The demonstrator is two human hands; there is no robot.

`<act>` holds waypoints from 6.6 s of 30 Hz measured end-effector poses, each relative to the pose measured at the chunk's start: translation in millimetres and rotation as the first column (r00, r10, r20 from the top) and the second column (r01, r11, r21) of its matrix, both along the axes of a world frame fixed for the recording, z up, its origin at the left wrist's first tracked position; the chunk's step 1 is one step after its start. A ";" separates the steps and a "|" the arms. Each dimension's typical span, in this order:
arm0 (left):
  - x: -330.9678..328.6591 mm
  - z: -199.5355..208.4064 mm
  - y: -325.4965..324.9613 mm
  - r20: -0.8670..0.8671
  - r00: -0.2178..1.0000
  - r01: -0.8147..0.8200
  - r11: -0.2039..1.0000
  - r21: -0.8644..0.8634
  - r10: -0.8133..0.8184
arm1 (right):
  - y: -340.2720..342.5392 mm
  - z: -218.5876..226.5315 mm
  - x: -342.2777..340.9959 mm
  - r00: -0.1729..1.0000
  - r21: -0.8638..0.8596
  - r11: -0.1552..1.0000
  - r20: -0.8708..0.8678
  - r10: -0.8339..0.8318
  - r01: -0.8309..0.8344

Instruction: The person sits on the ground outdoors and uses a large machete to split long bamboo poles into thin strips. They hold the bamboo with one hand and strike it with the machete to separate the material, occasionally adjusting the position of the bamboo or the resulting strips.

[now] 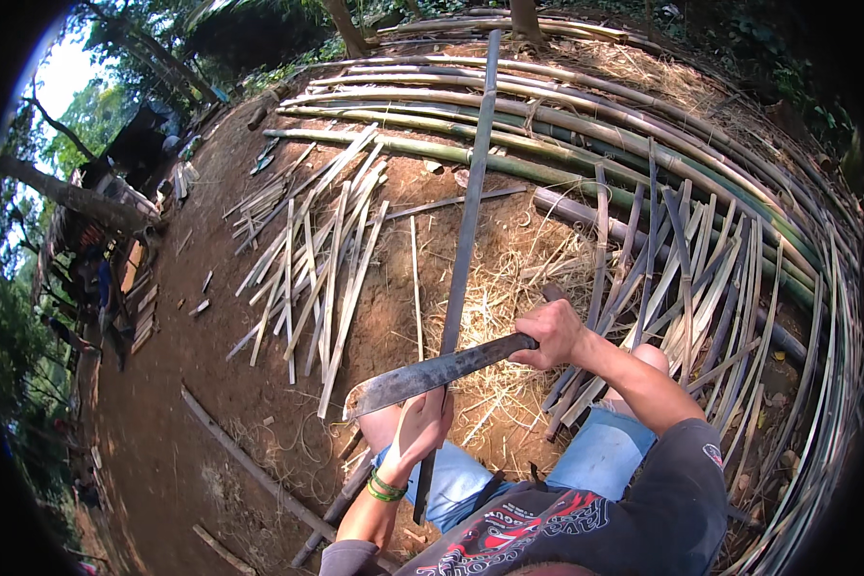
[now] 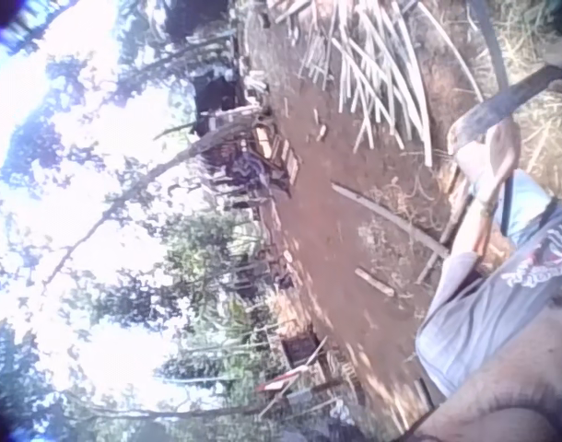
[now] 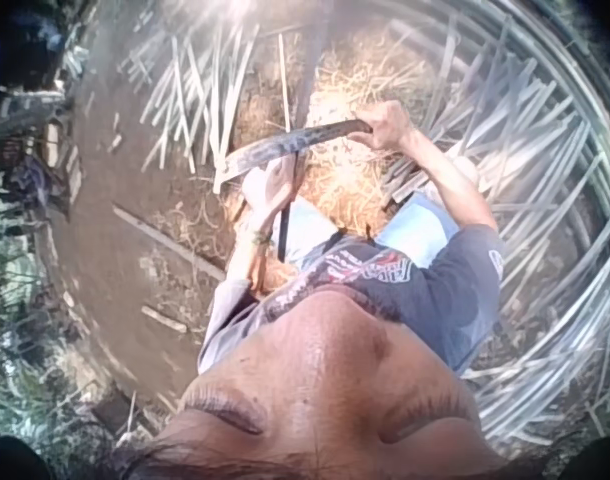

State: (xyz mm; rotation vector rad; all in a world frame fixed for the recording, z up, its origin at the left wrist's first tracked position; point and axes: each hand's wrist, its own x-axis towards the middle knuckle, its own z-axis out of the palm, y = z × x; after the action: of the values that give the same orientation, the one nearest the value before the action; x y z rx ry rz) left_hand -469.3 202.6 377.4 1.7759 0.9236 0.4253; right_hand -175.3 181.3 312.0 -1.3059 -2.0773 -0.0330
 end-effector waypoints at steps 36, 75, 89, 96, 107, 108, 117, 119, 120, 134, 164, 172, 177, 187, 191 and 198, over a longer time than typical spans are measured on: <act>-103.3 -60.7 -71.8 0.067 0.996 -0.010 0.870 -0.493 0.049 | 36.3 -21.4 135.6 0.536 -0.365 0.793 -0.592 -0.602 0.487; -162.6 -92.2 -102.1 -0.081 0.976 0.202 0.979 -0.011 -0.202 | 33.6 17.1 284.5 0.326 -0.247 0.403 -0.297 -0.897 0.881; -42.4 -47.7 -16.8 0.368 0.916 0.241 0.516 -0.822 0.158 | -30.8 -18.5 -15.5 0.964 -0.174 0.964 -0.140 -0.225 0.200; -53.4 -37.9 -40.3 0.294 0.955 0.235 0.527 -0.817 0.029 | 5.2 -6.2 70.4 0.922 -0.156 0.919 -0.082 -0.377 0.362; -76.5 -33.8 -58.1 0.197 0.978 0.206 0.505 -0.838 -0.072 | 4.8 18.9 122.0 0.834 -0.271 0.813 -0.060 -0.548 0.515; -81.3 -32.9 -63.2 0.142 0.986 0.167 0.494 -0.853 -0.087 | 14.5 15.4 155.1 0.722 -0.200 0.726 -0.104 -0.684 0.659; -82.5 -73.0 -77.4 -0.157 0.957 0.220 0.964 -0.150 -0.243 | 23.2 36.5 115.8 0.152 -0.280 0.960 -0.948 -0.281 0.031; -78.3 -71.2 -83.3 -0.212 0.964 0.157 0.987 -0.046 -0.163 | 21.9 49.2 101.9 0.070 -0.251 0.968 -0.966 -0.249 -0.014; -77.2 -72.0 -86.4 -0.234 0.965 0.126 0.992 0.008 -0.121 | 24.2 47.0 99.8 0.033 -0.239 0.970 -0.971 -0.238 -0.038; 50.7 -86.2 -22.4 0.370 0.929 0.191 0.860 -0.473 -0.003 | 20.4 51.1 53.4 0.075 -0.241 0.963 -0.970 -0.233 -0.123; -1.0 -75.5 -31.4 0.001 0.997 -0.076 0.997 0.016 0.076 | -31.8 9.1 93.2 0.950 -0.011 0.950 0.005 -0.311 0.311; -30.0 -78.1 -43.1 0.198 0.977 0.071 0.997 0.027 -0.075 | -12.6 9.5 195.5 0.488 -0.245 0.580 -0.348 -0.800 0.777; -13.8 -71.2 -21.7 0.399 0.912 0.154 0.817 -0.555 0.099 | -34.1 12.5 126.2 0.641 -0.237 0.763 -0.427 -0.638 0.601; 27.3 -27.0 -4.3 0.247 0.968 0.103 0.821 -0.562 0.048 | -36.2 9.9 -0.9 0.985 0.065 0.983 0.013 -0.173 0.172; 2.8 -47.7 -22.5 0.148 0.989 0.059 0.862 -0.504 0.019 | -4.0 29.3 70.2 0.877 -0.065 0.878 -0.049 -0.478 0.475; 2.2 -52.9 -14.7 0.143 0.988 0.112 0.907 -0.406 -0.058 | -21.5 24.6 60.0 0.938 -0.007 0.939 0.059 -0.343 0.344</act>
State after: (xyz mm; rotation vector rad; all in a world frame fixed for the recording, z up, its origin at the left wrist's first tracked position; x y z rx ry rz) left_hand -467.1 187.9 324.5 1.3770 0.7747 0.2594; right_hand -115.3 159.8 336.5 -1.6822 -1.8736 -0.2088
